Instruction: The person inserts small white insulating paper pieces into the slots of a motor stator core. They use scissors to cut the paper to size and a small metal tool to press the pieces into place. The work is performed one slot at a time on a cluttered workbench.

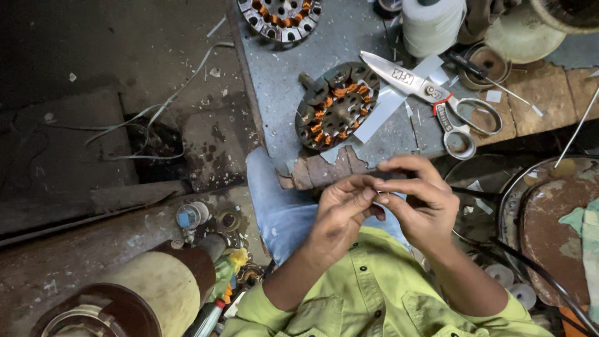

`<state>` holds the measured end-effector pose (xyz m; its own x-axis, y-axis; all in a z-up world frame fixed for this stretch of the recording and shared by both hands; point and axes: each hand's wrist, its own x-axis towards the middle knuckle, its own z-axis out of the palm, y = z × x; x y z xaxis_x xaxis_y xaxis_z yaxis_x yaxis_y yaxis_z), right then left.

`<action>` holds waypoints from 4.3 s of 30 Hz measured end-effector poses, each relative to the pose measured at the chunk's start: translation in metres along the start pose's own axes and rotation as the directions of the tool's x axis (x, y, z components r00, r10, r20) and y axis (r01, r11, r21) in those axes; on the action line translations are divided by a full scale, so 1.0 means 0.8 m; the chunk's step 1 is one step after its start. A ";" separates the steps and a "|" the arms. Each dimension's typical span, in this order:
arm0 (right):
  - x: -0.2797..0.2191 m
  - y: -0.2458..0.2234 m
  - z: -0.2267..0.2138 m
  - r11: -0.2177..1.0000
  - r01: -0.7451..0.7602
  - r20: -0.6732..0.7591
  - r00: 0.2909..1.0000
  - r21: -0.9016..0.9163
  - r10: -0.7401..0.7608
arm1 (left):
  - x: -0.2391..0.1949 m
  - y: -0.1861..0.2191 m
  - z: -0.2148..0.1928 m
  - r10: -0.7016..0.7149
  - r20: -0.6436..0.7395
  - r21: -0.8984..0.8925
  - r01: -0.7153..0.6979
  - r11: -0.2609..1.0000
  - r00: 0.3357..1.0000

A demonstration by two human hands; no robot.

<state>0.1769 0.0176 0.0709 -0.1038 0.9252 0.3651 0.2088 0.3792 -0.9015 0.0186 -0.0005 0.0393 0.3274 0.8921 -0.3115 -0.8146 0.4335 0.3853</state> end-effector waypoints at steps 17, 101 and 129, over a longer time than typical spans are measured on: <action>0.090 -0.003 -0.017 0.997 0.037 -0.154 0.987 -0.069 -0.047 | 0.072 0.140 0.057 0.465 0.026 0.833 -0.277 0.479 0.885; 0.071 -0.013 0.012 0.998 0.040 0.134 0.990 0.043 -0.045 | 0.019 0.104 -0.004 0.454 0.620 0.733 -0.679 -0.044 0.640; 0.101 0.016 0.025 0.980 0.197 -0.081 0.977 -0.017 -0.198 | 0.037 0.111 0.025 0.605 0.224 0.750 -0.531 0.395 0.765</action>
<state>0.1515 0.0969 0.0845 -0.0643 0.8303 0.5536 0.2006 0.5542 -0.8079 -0.0341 0.0670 0.0817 -0.1350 0.9726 0.1892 -0.1367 -0.2074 0.9687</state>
